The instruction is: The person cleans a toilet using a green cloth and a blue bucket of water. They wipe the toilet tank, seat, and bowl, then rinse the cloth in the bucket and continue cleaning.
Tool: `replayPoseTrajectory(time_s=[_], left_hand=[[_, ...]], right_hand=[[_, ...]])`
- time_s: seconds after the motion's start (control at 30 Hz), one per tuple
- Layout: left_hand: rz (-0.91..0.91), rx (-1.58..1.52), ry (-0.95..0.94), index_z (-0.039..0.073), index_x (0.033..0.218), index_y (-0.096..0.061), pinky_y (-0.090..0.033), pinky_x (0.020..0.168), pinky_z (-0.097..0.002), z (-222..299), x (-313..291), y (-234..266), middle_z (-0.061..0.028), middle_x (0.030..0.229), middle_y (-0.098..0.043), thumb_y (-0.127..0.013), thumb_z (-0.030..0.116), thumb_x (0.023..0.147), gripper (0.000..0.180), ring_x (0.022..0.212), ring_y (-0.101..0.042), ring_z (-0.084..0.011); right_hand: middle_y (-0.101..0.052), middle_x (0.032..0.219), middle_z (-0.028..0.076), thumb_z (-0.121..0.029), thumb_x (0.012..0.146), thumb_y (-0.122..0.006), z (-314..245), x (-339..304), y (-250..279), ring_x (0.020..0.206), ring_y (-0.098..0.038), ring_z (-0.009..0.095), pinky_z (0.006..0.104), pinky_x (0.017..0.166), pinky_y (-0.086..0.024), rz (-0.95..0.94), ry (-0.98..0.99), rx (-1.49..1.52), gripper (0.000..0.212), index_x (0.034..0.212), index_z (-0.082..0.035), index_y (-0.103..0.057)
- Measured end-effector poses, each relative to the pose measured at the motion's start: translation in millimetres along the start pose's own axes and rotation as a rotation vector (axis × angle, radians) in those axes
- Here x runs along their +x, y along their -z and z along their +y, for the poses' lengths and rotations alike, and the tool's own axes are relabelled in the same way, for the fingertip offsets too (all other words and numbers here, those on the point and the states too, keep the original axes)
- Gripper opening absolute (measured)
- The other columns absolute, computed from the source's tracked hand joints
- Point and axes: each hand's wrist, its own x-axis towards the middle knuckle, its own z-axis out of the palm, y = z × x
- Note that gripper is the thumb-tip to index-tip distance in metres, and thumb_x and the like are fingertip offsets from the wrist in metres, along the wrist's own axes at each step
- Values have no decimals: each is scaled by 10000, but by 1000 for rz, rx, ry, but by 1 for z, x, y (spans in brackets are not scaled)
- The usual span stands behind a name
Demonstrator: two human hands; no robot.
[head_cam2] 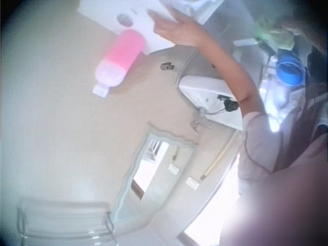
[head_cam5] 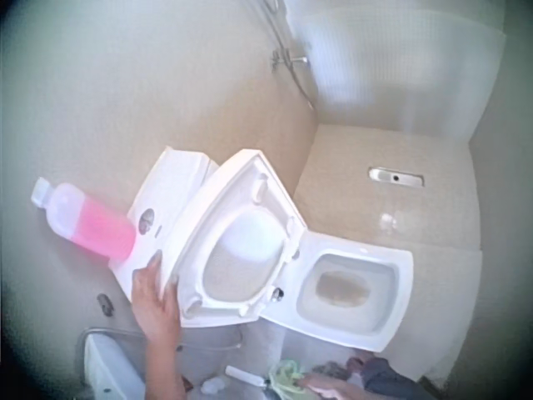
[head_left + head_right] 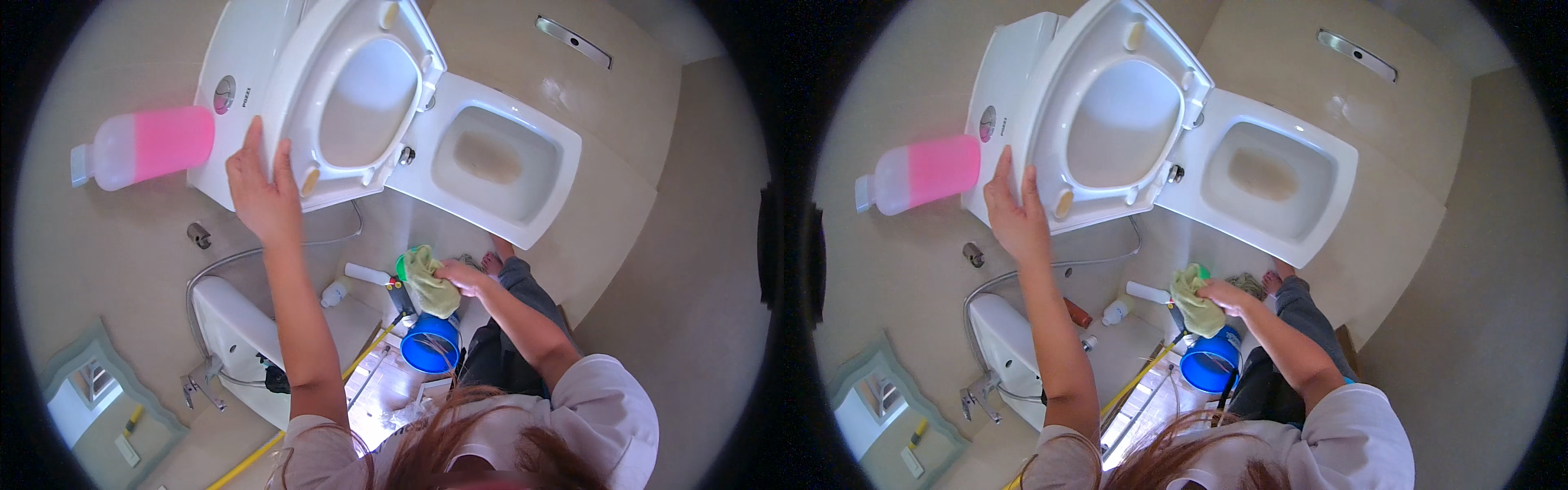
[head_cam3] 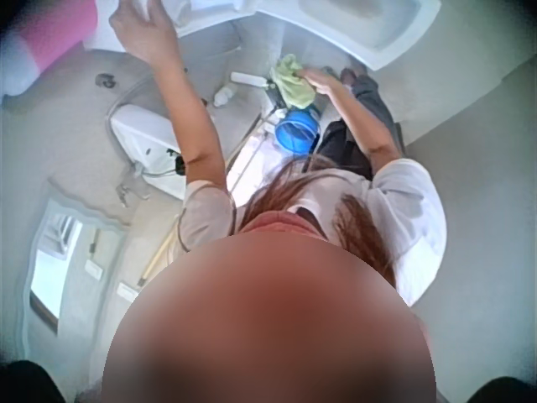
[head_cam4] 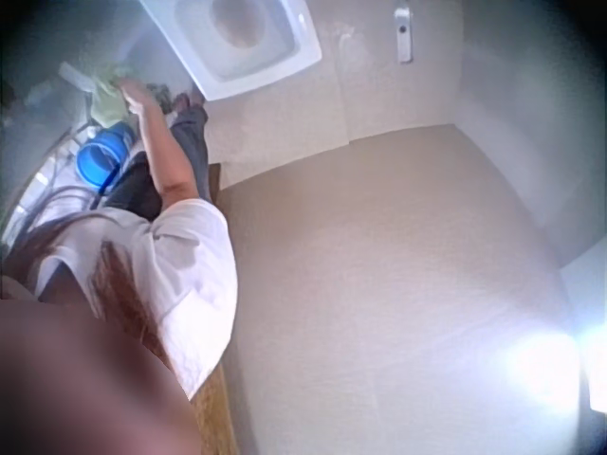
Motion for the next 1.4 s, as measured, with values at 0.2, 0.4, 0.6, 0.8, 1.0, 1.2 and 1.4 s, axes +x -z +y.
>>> replayPoseTrajectory(time_s=[0.2, 0.4, 0.6, 0.8, 1.0, 1.2, 1.4], left_hand=[[12, -1, 7, 158, 1152, -520, -433, 680, -307, -3, 12, -11, -66, 870, -545, -557, 311, 810, 377, 794, -524, -203], [5, 14, 61, 139, 1154, -523, -402, 727, -305, -26, -7, -10, -91, 917, -475, -562, 277, 807, 376, 845, -477, -218], [58, 60, 33, 95, 1164, -514, -335, 743, -259, -23, -19, -10, -85, 940, -439, -530, 231, 840, 352, 870, -401, -171], [62, -65, 94, 75, 1159, -514, -329, 707, -246, -20, -20, -13, -73, 952, -441, -529, 227, 840, 353, 852, -394, -156], [24, -71, 141, 63, 1157, -509, -326, 775, -272, -22, -22, -8, -74, 955, -405, -545, 191, 820, 362, 901, -384, -179], [63, -85, 53, 62, 1162, -506, -331, 702, -247, -29, -22, -12, -74, 962, -433, -523, 191, 841, 347, 836, -393, -154], [20, -121, 156, 75, 1159, -510, -316, 811, -298, -16, -23, -9, -75, 940, -386, -566, 195, 801, 382, 925, -374, -209]], right_hand=[[-585, 939, 95, -93, 771, -504, -38, -37, 57, 836, -591, 180, 322, 769, -481, 89, 199, 155, 293, 1047, 3, -508], [-536, 1045, 105, -63, 787, -456, -186, -32, 1, 922, -540, 173, 315, 809, -442, 244, 729, 135, 387, 1168, 0, -430], [-474, 1123, 159, -100, 725, -472, -305, 93, 21, 976, -506, 283, 345, 863, -400, 847, 1054, -603, 488, 1206, -29, -428], [-464, 1116, 183, -128, 700, -485, -305, 127, 50, 1005, -480, 332, 345, 889, -380, 926, 893, -839, 447, 1140, -53, -503], [-481, 1066, 171, -115, 704, -472, -290, 64, -20, 980, -484, 323, 338, 872, -389, 902, 1009, -853, 375, 1064, -73, -570], [-427, 1148, 163, -70, 688, -467, -324, 51, -79, 1051, -433, 314, 337, 913, -346, 863, 1422, -737, 429, 1111, -33, -527], [-422, 1140, 178, -78, 691, -476, -340, 71, -63, 1026, -446, 324, 338, 911, -352, 1024, 1079, -546, 430, 1116, -35, -527]])
